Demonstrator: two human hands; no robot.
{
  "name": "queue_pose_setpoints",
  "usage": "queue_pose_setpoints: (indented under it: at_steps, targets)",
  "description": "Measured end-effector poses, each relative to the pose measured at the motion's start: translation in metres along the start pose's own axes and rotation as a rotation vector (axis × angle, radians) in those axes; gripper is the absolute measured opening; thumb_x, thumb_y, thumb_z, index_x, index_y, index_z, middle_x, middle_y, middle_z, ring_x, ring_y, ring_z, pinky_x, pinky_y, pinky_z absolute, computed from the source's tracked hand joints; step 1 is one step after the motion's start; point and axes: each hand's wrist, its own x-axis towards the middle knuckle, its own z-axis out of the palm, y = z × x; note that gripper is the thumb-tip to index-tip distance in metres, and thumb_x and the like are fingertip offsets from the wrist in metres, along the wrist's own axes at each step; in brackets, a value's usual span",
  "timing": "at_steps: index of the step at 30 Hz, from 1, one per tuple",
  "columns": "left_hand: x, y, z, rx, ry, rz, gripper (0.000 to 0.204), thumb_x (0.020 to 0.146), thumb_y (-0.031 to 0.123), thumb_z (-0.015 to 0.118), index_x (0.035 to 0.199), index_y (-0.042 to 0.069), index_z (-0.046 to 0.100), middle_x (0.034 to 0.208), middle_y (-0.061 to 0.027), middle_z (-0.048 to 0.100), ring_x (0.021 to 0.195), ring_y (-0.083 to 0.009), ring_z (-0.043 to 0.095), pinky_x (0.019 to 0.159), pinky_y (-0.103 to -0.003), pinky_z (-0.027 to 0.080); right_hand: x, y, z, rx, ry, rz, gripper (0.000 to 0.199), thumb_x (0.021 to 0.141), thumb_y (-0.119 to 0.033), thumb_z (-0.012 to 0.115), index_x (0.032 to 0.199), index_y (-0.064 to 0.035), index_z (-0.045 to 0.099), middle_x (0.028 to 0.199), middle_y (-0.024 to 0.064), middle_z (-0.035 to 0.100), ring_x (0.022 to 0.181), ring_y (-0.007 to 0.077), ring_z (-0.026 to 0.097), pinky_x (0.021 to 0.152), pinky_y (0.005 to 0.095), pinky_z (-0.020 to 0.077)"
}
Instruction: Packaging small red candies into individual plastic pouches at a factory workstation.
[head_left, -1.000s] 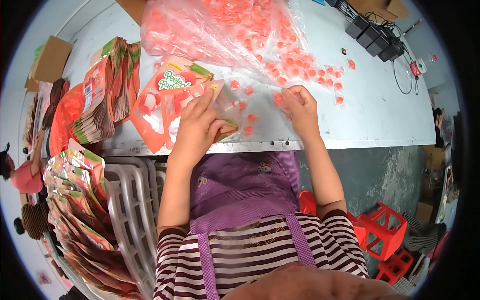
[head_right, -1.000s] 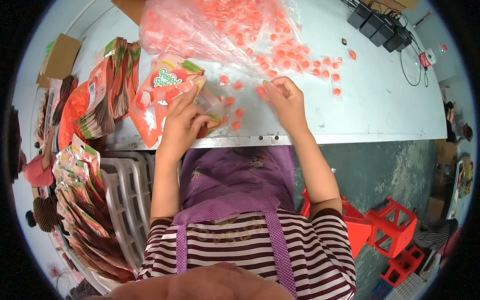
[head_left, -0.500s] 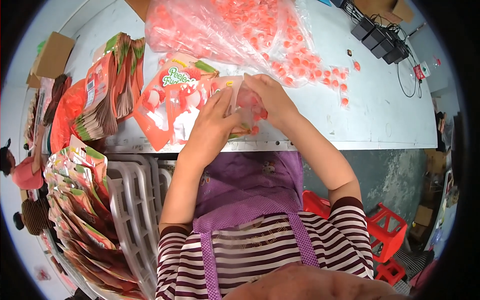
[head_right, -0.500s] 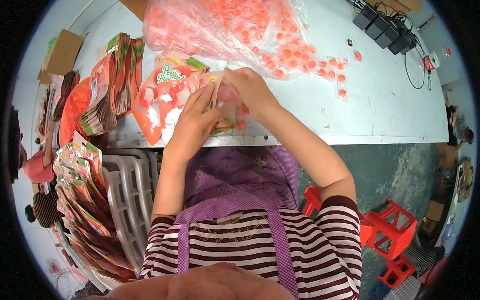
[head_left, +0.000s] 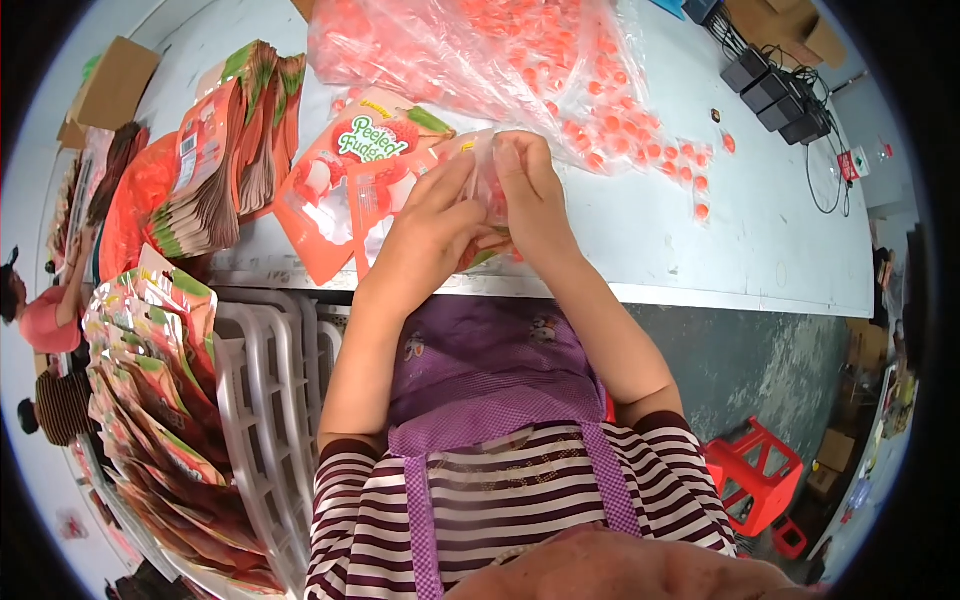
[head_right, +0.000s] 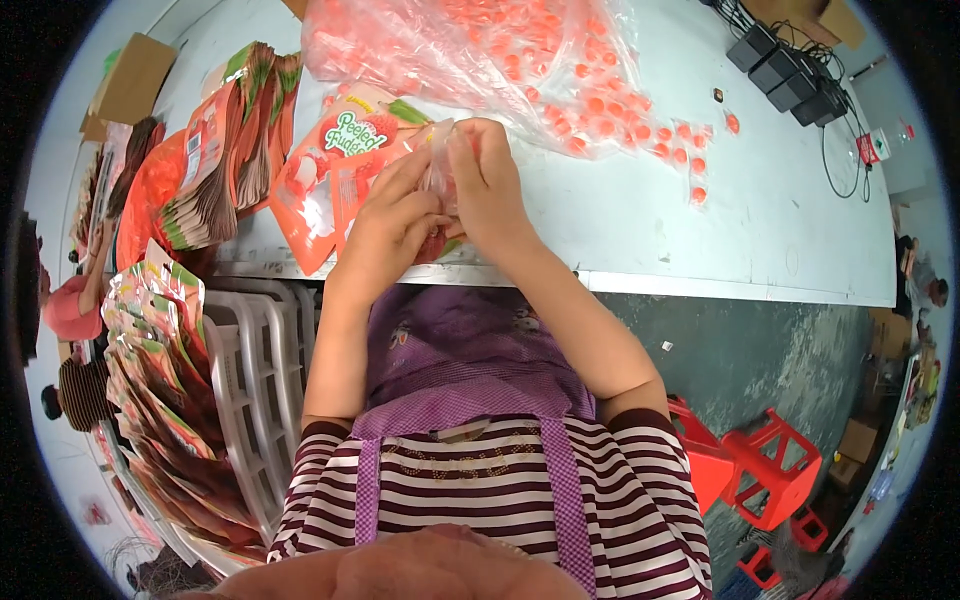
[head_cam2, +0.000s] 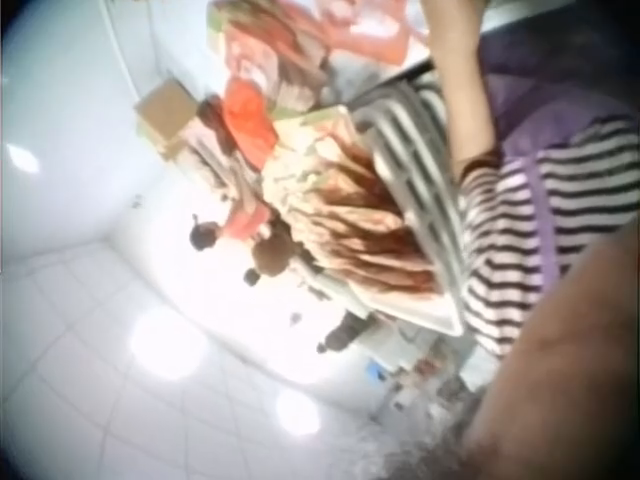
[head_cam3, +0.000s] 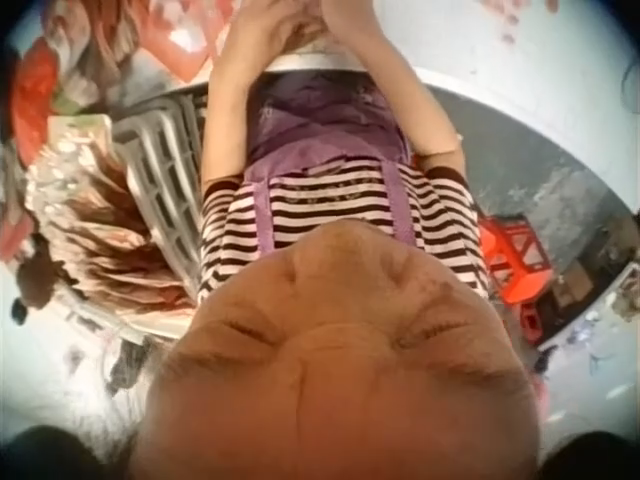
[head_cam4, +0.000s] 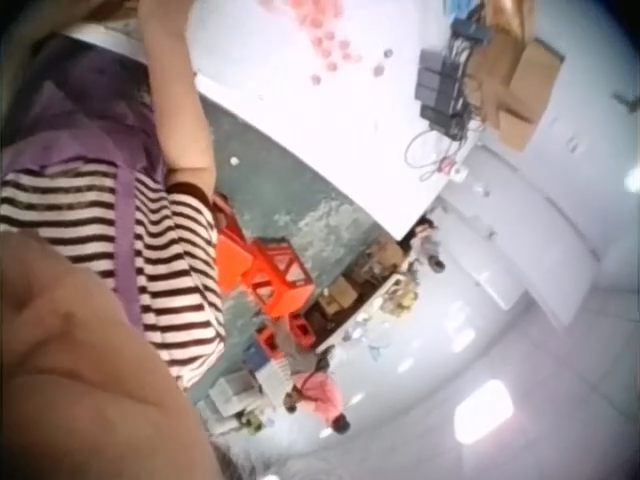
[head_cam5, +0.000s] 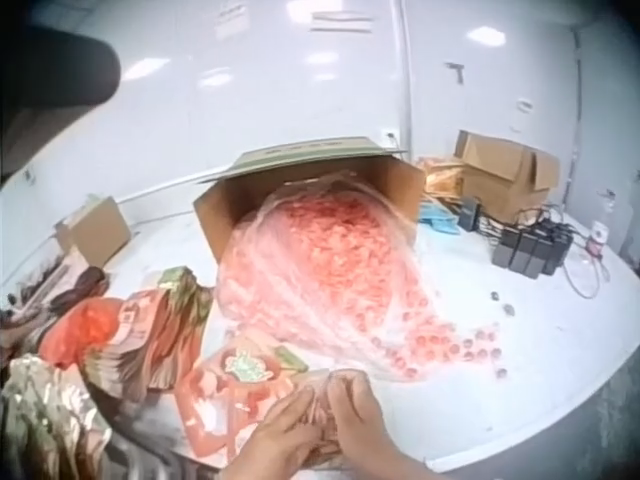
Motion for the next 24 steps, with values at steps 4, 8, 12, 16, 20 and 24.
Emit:
queue_pose_setpoints:
  at_steps: [4, 8, 12, 16, 20, 24]
  targets:
    - [-0.002, -0.001, -0.004, -0.003, 0.042, -0.039, 0.01, 0.07, 0.003, 0.062, 0.08, 0.003, 0.058, 0.121, -0.0209, 0.049, 0.111, -0.0381, 0.046, 0.091, -0.041, 0.04, -0.006, -0.005, 0.003, 0.034, -0.047, 0.101, 0.033, 0.097, -0.035, 0.037, 0.112, -0.0076, 0.048, 0.095, 0.0044, 0.052, 0.092, 0.0116, 0.048, 0.078, 0.0229, 0.0409]
    - [0.002, 0.001, -0.007, -0.054, -0.017, -0.014, 0.015, 0.072, 0.003, 0.06, 0.086, 0.005, 0.058, 0.114, -0.0173, 0.05, 0.106, -0.0381, 0.046, 0.087, -0.042, 0.042, -0.001, 0.013, -0.004, -0.139, -0.021, -0.268, 0.039, 0.096, -0.041, 0.036, 0.115, -0.0091, 0.048, 0.099, 0.0065, 0.054, 0.081, 0.0115, 0.056, 0.063, 0.0226, 0.0498]
    - [0.002, 0.006, -0.008, -0.094, 0.013, -0.101, 0.017, 0.071, 0.003, 0.061, 0.088, 0.005, 0.06, 0.108, -0.0158, 0.053, 0.104, -0.0373, 0.047, 0.085, -0.042, 0.043, -0.011, 0.0, -0.004, 0.077, -0.133, 0.002, 0.035, 0.094, -0.03, 0.049, 0.117, -0.0041, 0.047, 0.11, 0.0081, 0.046, 0.097, 0.0158, 0.047, 0.083, 0.0274, 0.0417]
    - [0.003, 0.009, -0.011, -0.07, 0.058, -0.073, 0.02, 0.07, 0.005, 0.064, 0.089, 0.004, 0.06, 0.105, -0.0153, 0.054, 0.102, -0.0361, 0.048, 0.084, -0.041, 0.044, -0.012, -0.003, -0.001, 0.122, -0.173, 0.013, 0.037, 0.09, -0.027, 0.057, 0.117, -0.0049, 0.047, 0.111, 0.008, 0.045, 0.1, 0.0165, 0.047, 0.083, 0.028, 0.0426]
    - [0.007, 0.007, -0.015, -0.018, -0.008, -0.073, 0.023, 0.068, 0.007, 0.067, 0.089, 0.003, 0.06, 0.104, -0.0155, 0.054, 0.102, -0.0355, 0.049, 0.084, -0.041, 0.044, -0.012, 0.0, -0.005, 0.015, -0.24, -0.052, 0.038, 0.088, -0.025, 0.06, 0.118, -0.0057, 0.046, 0.111, 0.0079, 0.046, 0.102, 0.0161, 0.049, 0.083, 0.029, 0.0454]
    - [0.007, 0.006, -0.014, 0.019, -0.04, -0.023, 0.02, 0.067, 0.005, 0.065, 0.085, 0.002, 0.058, 0.106, -0.0172, 0.054, 0.102, -0.0359, 0.049, 0.083, -0.041, 0.044, -0.016, -0.02, -0.004, 0.237, -0.24, 0.174, 0.03, 0.089, -0.019, 0.057, 0.114, -0.005, 0.048, 0.104, 0.0065, 0.048, 0.095, 0.0162, 0.05, 0.084, 0.0307, 0.0448]
